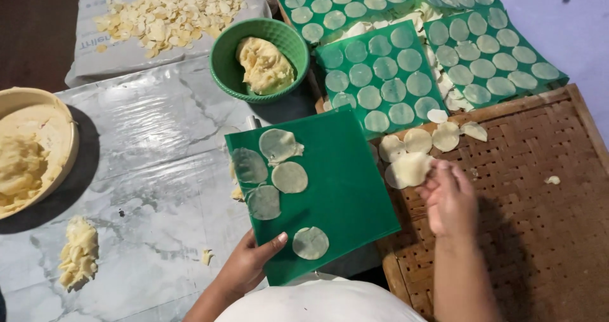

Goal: Rolling out dough, cutting it into small circles using a glass mold, and arranging the pieces on a drying tray

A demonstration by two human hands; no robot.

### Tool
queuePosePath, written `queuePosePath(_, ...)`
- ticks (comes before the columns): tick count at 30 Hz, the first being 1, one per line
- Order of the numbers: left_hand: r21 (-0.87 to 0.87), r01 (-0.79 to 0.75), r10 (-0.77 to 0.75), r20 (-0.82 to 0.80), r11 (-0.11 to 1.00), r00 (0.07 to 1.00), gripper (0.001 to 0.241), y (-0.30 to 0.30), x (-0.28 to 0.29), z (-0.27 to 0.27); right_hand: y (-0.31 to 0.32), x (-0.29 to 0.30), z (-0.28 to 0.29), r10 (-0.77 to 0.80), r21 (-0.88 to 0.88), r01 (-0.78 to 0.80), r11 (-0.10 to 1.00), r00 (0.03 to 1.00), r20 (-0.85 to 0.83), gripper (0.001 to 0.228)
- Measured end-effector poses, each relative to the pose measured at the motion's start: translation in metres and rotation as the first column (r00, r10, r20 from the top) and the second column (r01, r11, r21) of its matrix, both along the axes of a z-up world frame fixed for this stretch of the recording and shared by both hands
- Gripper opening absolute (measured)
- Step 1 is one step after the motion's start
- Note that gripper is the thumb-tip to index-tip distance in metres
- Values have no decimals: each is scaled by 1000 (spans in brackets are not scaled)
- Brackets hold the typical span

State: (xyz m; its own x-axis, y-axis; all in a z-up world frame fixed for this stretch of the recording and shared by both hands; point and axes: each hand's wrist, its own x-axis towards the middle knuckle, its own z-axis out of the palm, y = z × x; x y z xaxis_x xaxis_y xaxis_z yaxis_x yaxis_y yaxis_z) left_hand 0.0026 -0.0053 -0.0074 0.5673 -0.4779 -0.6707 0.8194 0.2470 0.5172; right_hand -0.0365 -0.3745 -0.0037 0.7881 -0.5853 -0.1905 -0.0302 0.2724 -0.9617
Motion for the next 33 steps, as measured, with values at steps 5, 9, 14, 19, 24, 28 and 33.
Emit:
queuePosePath(5,40,-107,109,-41,993,993,51,3,0,-1,-74,-6,-22,-266,-312,210,927,952,-151,12)
queuePosePath(9,35,-118,119,-39,992,992,52,2,1,1,-95,1,-32,-215,-233,186,954,971,-106,16)
queuePosePath(14,54,-118,121,-55,992,991,51,2,0,4,-104,6,-52,-296,-353,203,913,926,-234,11)
queuePosePath(19,68,-118,121,-42,991,992,53,4,1,1,-95,3,-44,-324,-477,172,862,911,-256,15)
queuePosePath(24,64,-110,112,-39,992,993,53,3,2,-3,-75,-1,-29,-359,-715,12,699,870,-337,26)
queuePosePath(28,-3,-130,130,-22,991,991,51,3,2,-10,-30,-5,-11,-403,-962,-163,218,883,-240,40)
queuePosePath(33,-57,-113,115,25,992,993,56,-6,6,-16,91,-6,23,313,-842,-371,391,914,-257,12)
